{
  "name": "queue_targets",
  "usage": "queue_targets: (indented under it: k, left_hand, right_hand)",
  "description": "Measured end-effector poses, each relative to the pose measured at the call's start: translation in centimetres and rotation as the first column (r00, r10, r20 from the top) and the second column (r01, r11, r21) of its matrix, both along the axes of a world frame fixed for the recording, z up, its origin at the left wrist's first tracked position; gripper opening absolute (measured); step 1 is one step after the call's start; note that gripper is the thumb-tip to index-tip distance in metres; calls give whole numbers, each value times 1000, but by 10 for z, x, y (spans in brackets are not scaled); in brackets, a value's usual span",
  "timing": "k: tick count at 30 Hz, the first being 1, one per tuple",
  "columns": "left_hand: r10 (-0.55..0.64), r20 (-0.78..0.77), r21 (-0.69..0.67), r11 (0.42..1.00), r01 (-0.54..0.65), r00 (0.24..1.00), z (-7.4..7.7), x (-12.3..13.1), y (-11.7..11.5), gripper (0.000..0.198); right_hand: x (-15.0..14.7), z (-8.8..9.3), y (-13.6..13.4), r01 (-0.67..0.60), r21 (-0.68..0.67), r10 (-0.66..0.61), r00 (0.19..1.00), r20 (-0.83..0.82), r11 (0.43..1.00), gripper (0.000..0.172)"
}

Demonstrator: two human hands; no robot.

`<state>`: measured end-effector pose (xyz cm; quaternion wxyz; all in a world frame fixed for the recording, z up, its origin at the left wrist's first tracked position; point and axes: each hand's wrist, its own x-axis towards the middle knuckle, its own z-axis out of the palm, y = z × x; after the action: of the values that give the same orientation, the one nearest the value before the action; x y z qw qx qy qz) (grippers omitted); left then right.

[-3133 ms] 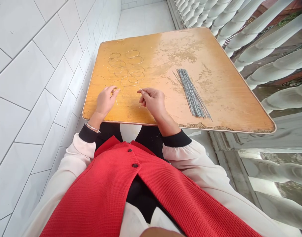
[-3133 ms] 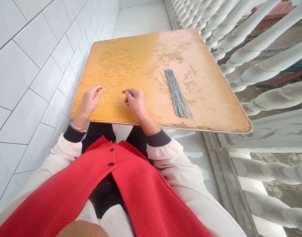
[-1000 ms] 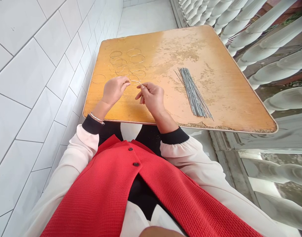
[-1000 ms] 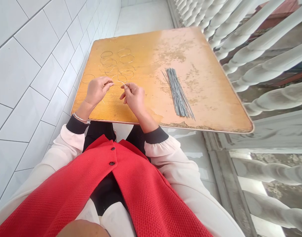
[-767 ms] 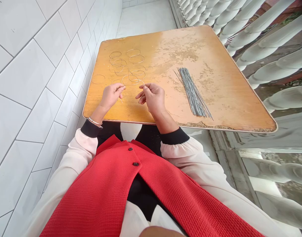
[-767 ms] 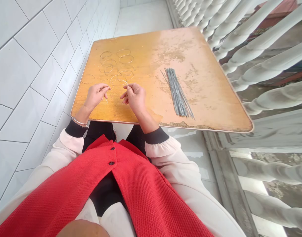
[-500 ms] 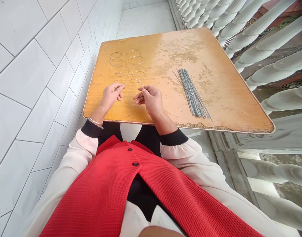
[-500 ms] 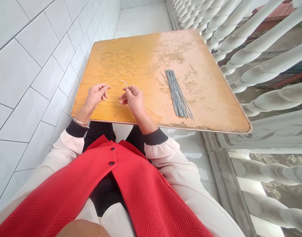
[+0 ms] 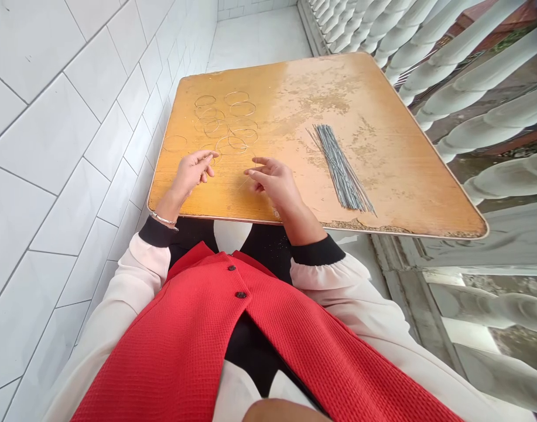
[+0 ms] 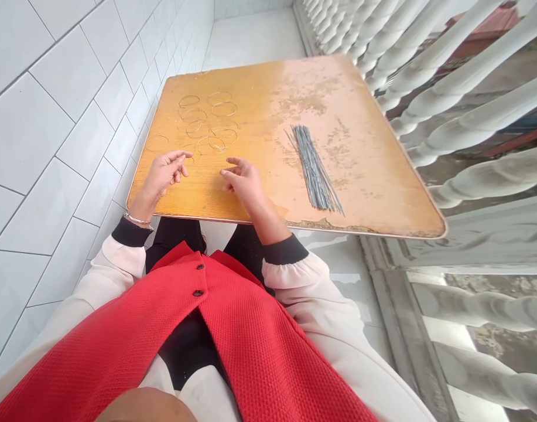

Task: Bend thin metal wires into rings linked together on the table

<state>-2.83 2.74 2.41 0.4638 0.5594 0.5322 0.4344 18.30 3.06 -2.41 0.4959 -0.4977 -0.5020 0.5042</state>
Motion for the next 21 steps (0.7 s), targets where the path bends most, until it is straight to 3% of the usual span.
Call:
queue_targets:
  k: [4, 7, 10, 12, 16, 21]
  left_hand:
    - [-43, -101, 62, 997, 50, 994, 7, -4, 1, 21]
    - [-88, -191, 108, 988, 110, 978, 11, 1, 1, 21]
    - [-113, -251, 142, 978, 152, 961, 13, 7, -1, 21]
    - [-133, -261, 143, 974, 174, 956, 14, 9, -3, 22]
    - [-166, -246, 126, 972, 201, 955, 15, 9, -5, 22]
    - [-133, -225, 136, 977, 166, 965, 13, 11, 1, 19]
  right_hand:
    - [8, 7, 6, 91, 262, -144, 971, 193, 961, 34]
    - [3, 23, 6, -14, 360, -117, 934, 338, 933, 24]
    - [-5, 35, 5, -111, 366, -57, 905, 421, 924, 24]
    - [-8, 36, 4, -102, 352, -64, 900, 431, 930, 26]
    - [-11, 31, 2, -40, 325, -96, 915, 392, 945, 24]
    - [-11, 26, 2, -80, 254, -17, 933, 360, 964, 21]
